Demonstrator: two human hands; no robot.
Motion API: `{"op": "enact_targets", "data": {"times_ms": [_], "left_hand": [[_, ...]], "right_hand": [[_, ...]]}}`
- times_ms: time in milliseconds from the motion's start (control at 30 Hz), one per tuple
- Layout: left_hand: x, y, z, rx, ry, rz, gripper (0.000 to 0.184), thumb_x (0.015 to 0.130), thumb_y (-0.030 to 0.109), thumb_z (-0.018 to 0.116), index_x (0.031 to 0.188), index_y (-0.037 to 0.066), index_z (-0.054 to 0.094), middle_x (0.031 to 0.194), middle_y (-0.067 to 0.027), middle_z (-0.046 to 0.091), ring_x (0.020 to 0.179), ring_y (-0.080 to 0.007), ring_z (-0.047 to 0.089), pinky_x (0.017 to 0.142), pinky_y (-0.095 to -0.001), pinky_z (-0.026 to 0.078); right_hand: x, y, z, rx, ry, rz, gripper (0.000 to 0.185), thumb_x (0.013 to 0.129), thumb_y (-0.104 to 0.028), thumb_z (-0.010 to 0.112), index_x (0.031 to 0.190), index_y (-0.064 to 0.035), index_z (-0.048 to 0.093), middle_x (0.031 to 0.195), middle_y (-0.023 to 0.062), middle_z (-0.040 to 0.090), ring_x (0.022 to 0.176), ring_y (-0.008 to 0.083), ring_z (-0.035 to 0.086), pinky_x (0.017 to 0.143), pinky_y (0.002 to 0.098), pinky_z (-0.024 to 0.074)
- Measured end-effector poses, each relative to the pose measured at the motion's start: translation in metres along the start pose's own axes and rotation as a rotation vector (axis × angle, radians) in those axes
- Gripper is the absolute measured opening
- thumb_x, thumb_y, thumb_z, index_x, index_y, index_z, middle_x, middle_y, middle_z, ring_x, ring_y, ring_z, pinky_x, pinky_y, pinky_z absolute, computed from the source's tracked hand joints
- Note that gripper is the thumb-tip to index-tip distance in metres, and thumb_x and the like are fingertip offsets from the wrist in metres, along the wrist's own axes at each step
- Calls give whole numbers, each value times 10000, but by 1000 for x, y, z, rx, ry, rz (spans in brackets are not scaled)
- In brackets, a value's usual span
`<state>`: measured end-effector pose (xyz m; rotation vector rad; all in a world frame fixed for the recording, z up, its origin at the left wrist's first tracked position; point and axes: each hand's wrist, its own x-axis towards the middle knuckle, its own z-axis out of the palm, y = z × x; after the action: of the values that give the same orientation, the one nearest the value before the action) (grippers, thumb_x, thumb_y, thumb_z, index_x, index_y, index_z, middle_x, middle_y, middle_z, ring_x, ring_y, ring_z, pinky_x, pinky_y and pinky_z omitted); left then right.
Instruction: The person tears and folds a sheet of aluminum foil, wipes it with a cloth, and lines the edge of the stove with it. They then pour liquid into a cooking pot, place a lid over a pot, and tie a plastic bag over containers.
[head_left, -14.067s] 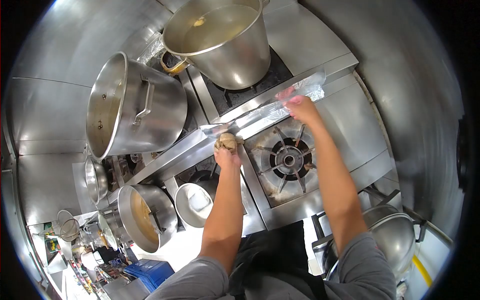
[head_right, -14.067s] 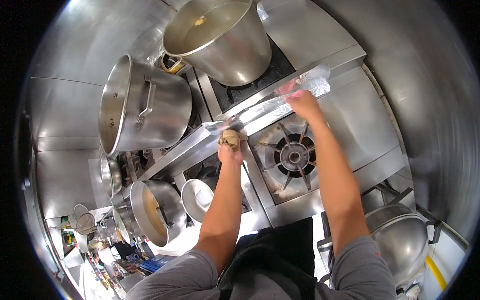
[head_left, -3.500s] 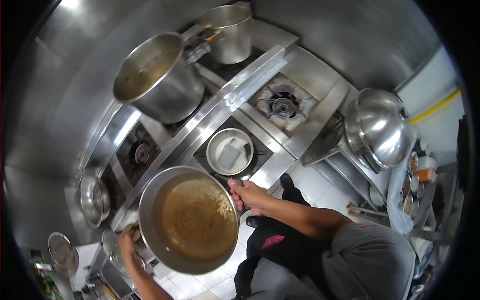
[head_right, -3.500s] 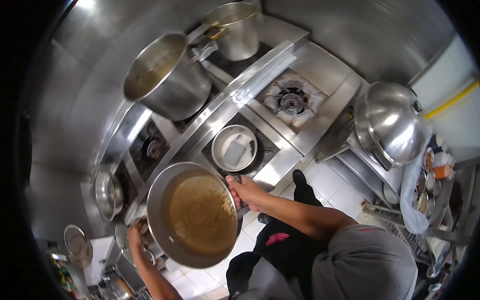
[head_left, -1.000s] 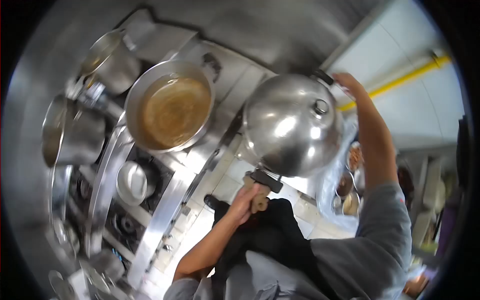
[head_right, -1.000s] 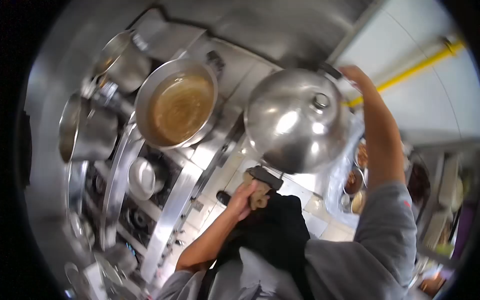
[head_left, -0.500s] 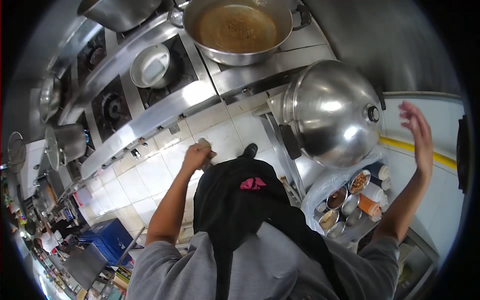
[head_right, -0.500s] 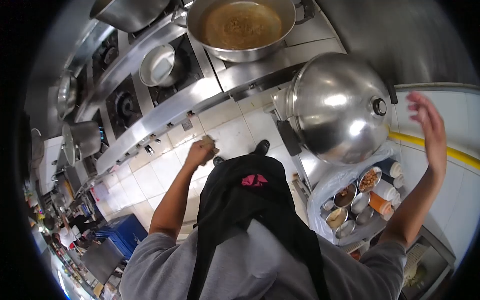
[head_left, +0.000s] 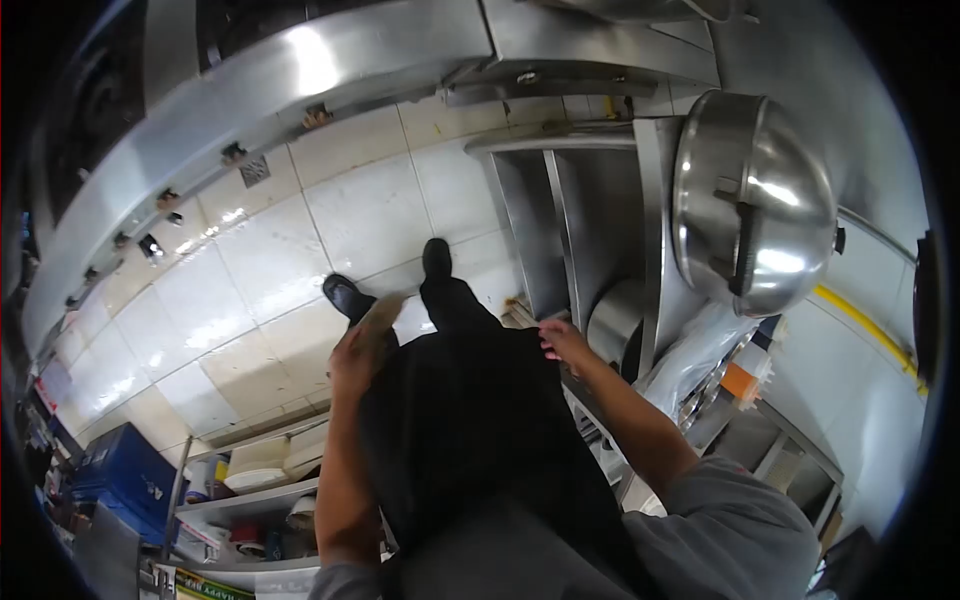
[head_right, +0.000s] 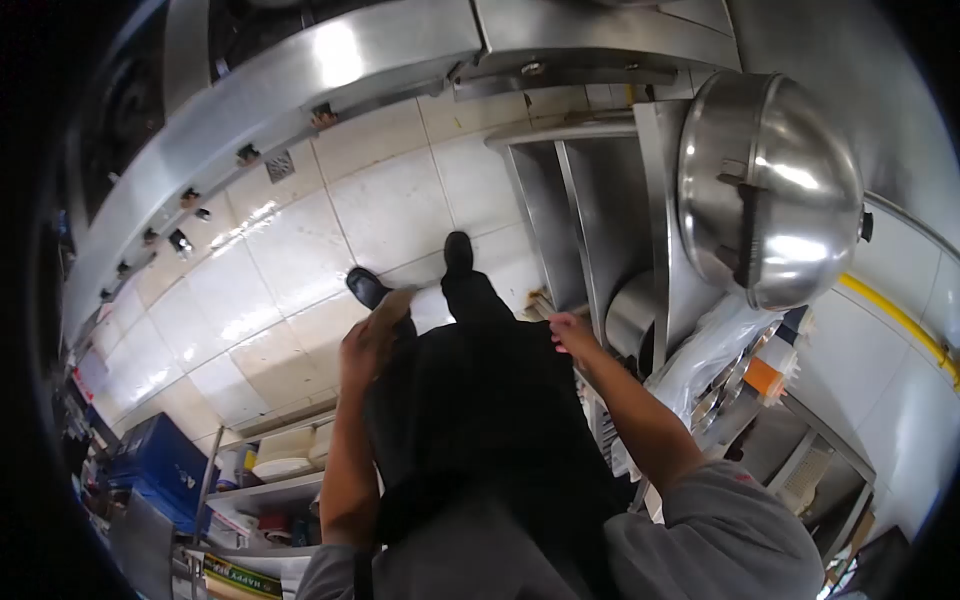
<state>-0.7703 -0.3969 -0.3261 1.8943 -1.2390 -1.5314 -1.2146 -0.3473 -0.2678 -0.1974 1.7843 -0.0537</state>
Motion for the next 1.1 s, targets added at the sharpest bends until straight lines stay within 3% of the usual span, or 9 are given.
{"op": "enact_targets", "data": {"times_ms": [100, 200, 267, 333, 467, 500, 800, 1000, 1100], "left_hand": [[-53, -90, -35, -229, -27, -406, 285, 906, 116, 593, 1153, -3, 672, 939, -129, 738, 770, -201, 707, 682, -350, 573], [-102, -153, -61, -126, 81, -324, 257, 903, 157, 606, 1102, 32, 711, 850, -90, 724, 723, -181, 703, 589, -318, 545], [-134, -184, -62, -177, 46, -523, 258, 899, 173, 616, 1097, 35, 708, 883, -93, 726, 722, -178, 698, 581, -309, 533], [-158, -207, -63, -6, -93, -949, 245, 880, 217, 643, 1054, 54, 697, 951, -74, 704, 753, -144, 652, 613, -296, 511], [-208, -219, -8, 544, -130, -791, 311, 924, 319, 610, 1102, 90, 721, 1052, -133, 731, 989, -301, 675, 848, -470, 533], [-216, -182, -7, 133, 114, -733, 340, 852, 330, 702, 1120, 122, 723, 1054, -166, 733, 985, -340, 692, 874, -456, 533], [-240, -48, -79, -274, 433, -692, 427, 823, 434, 678, 1128, 136, 712, 1085, -178, 721, 1030, -383, 681, 908, -457, 530], [-249, -78, -131, -456, 575, -586, 396, 881, 436, 643, 1081, 102, 718, 908, -88, 765, 889, -270, 730, 796, -388, 556], [-245, -83, -181, -672, 653, -458, 461, 952, 496, 607, 1038, 57, 718, 809, -58, 758, 774, -163, 711, 726, -326, 556]], "right_hand": [[48, 37, -16, 108, 239, 107, 263, 974, -221, 611, 1216, -117, 621, 1043, 11, 655, 853, 131, 613, 802, 312, 515], [52, 66, -38, -23, 412, 108, 265, 941, -233, 645, 1184, -127, 626, 972, 6, 646, 784, 174, 614, 790, 345, 524], [59, 94, -43, -621, 697, -190, 282, 910, -229, 666, 1163, -111, 632, 1007, 43, 631, 862, 232, 627, 809, 391, 526], [70, 166, -70, -665, 883, -50, 614, 868, -353, 657, 1403, -106, 484, 1367, 171, 543, 1318, 320, 479, 1108, 442, 377], [83, 72, -27, -334, 441, -257, 484, 884, -312, 658, 1302, -100, 536, 1227, 156, 581, 1165, 304, 523, 1018, 451, 424], [92, 48, -18, -198, 307, -274, 452, 888, -301, 658, 1277, -98, 549, 1191, 153, 591, 1127, 301, 534, 995, 453, 435], [53, -99, 15, 285, -214, -94, 178, 925, -209, 661, 1051, -83, 667, 875, 119, 678, 782, 267, 635, 792, 472, 539], [14, -230, 146, -385, -251, -400, 55, 918, -127, 623, 948, -137, 579, 752, 39, 559, 542, 193, 548, 407, 337, 445], [-61, -267, 202, -597, -259, -408, 181, 922, -152, 641, 1084, -94, 582, 916, 118, 643, 749, 258, 665, 564, 394, 544]]}}
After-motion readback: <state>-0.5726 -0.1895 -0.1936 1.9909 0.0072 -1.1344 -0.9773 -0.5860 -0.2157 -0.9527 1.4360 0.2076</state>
